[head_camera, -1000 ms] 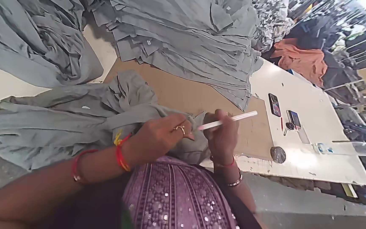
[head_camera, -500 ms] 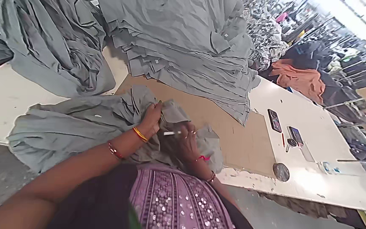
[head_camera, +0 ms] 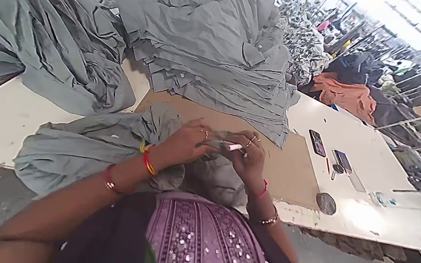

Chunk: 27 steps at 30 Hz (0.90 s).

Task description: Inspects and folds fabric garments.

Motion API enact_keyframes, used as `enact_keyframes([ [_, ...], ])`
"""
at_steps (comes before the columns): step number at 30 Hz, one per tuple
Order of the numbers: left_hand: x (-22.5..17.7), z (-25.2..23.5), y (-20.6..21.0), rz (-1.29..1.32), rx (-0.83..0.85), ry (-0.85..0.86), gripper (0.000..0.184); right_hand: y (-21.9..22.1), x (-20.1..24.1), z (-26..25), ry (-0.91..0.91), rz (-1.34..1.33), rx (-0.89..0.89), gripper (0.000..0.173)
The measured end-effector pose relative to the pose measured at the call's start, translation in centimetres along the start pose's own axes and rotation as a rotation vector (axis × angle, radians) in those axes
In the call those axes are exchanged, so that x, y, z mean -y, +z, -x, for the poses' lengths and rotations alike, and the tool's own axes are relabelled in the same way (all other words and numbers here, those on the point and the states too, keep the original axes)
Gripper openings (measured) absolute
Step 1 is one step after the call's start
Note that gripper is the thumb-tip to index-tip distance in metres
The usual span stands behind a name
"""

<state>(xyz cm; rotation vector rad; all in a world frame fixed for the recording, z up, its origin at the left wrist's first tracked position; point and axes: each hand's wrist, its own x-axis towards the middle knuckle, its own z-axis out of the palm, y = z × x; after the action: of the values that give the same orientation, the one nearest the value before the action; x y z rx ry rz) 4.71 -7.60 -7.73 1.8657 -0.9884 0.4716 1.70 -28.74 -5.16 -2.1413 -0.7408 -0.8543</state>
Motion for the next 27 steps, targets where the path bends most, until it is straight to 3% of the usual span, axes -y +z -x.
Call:
enact_keyframes([
  [3, -1.5, -0.7, -1.6, 0.385, 0.076, -0.059, 0.032, -1.5, -0.6, 0.1, 0.178, -0.253, -0.045, 0.015],
  [5, -2.0, -1.4, -3.0, 0.610, 0.286, -0.053, 0.031, -2.6, -0.4, 0.0, 0.312, -0.421, -0.039, 0.017],
  [6, -1.6, -1.6, -3.5, 0.609, 0.398, -0.043, 0.026, -3.2, -0.5, 0.0, 0.359, -0.467, -0.038, 0.021],
  [8, -0.5, -1.6, -4.0, 0.342, 0.510, -0.021, 0.024, -4.3, -1.0, 0.1, 0.427, -0.527, -0.055, 0.030],
  [10, 0.0, -0.9, -3.6, -0.003, 0.485, -0.046, 0.027, -4.9, -1.6, 0.5, 0.395, -0.547, -0.001, 0.031],
  [12, 0.3, -0.3, -3.2, -0.105, 0.445, -0.053, 0.030, -5.0, -2.2, 1.1, 0.315, -0.581, 0.046, 0.028],
  [16, -0.4, 0.2, -3.1, 0.142, 0.309, 0.116, 0.025, -4.6, -2.3, 1.7, 0.294, -0.748, -0.048, 0.018],
  [20, -3.3, 0.5, -3.0, 0.317, 0.177, 0.149, 0.024, -3.3, -0.5, 1.4, 0.386, -1.013, -0.054, 0.014],
  [24, -5.1, 0.8, -2.4, 0.119, 0.192, 0.279, 0.020, -2.1, 0.5, 1.3, 0.302, -0.872, 0.234, 0.019],
  [27, -5.9, 1.1, -1.8, -0.007, 0.185, 0.275, 0.016, -1.3, 1.2, 1.1, 0.208, -0.828, 0.393, 0.022],
])
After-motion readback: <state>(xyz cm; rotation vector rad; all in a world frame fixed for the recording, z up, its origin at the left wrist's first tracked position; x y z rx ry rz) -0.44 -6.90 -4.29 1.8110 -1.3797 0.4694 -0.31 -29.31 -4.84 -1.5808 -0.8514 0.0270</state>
